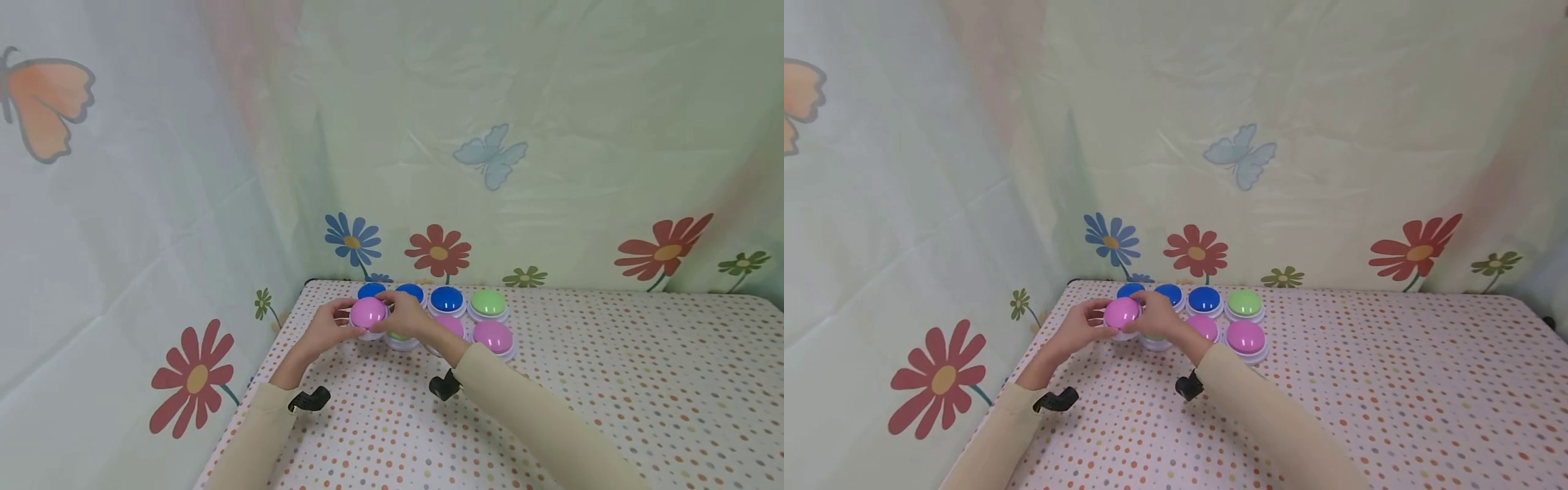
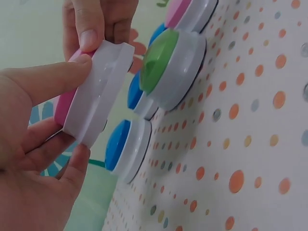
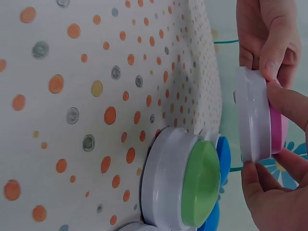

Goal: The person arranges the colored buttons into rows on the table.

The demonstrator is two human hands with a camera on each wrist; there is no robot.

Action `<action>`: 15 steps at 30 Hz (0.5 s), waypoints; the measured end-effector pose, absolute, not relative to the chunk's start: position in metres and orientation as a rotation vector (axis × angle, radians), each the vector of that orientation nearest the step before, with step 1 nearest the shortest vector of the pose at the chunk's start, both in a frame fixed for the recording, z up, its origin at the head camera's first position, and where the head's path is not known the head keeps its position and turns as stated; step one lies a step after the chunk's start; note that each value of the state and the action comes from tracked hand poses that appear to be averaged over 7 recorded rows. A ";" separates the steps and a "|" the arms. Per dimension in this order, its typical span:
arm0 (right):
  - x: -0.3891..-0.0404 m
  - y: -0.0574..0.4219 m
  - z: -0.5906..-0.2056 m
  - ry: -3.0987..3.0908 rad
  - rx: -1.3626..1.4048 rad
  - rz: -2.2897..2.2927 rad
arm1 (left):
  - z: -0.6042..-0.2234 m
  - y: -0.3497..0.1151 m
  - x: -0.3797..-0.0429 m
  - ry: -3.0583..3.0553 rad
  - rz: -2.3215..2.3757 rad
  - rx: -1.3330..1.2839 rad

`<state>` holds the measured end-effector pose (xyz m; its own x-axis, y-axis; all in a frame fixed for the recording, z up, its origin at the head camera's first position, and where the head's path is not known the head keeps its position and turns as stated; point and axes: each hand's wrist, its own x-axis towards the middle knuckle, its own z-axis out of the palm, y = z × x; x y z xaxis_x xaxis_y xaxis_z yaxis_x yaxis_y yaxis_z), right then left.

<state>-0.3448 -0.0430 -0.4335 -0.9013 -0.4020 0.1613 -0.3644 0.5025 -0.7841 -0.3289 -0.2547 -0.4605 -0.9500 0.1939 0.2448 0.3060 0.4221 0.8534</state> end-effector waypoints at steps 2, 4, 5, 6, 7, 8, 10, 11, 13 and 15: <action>-0.350 -0.047 -0.434 2.688 -0.697 -1.370 | -0.460 -0.258 -0.331 -2.555 -1.582 -0.448; -0.355 -0.051 -0.435 2.694 -0.718 -1.356 | -0.459 -0.261 -0.334 -2.559 -1.585 -0.458; -0.358 -0.053 -0.436 2.701 -0.726 -1.347 | -0.459 -0.262 -0.335 -2.563 -1.584 -0.460; -0.361 -0.054 -0.436 2.707 -0.739 -1.338 | -0.459 -0.263 -0.337 -2.568 -1.585 -0.458; -0.363 -0.055 -0.436 2.708 -0.742 -1.331 | -0.458 -0.264 -0.339 -2.572 -1.586 -0.453; -0.365 -0.057 -0.436 2.715 -0.748 -1.319 | -0.459 -0.266 -0.340 -2.573 -1.593 -0.445; -0.369 -0.059 -0.436 2.719 -0.756 -1.294 | -0.460 -0.268 -0.344 -2.578 -1.610 -0.420; -0.370 -0.061 -0.436 2.721 -0.759 -1.281 | -0.457 -0.268 -0.342 -2.591 -1.616 -0.408; -0.371 -0.063 -0.435 2.721 -0.757 -1.252 | -0.459 -0.272 -0.343 -2.596 -1.630 -0.393; -0.373 -0.066 -0.434 2.726 -0.771 -1.216 | -0.460 -0.275 -0.345 -2.607 -1.633 -0.390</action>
<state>-0.3728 -0.0660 -0.4341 -0.8734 -0.4650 0.1449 -0.4185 0.5643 -0.7116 -0.3448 -0.2750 -0.4598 -0.9676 0.1898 0.1666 0.2328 0.4143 0.8799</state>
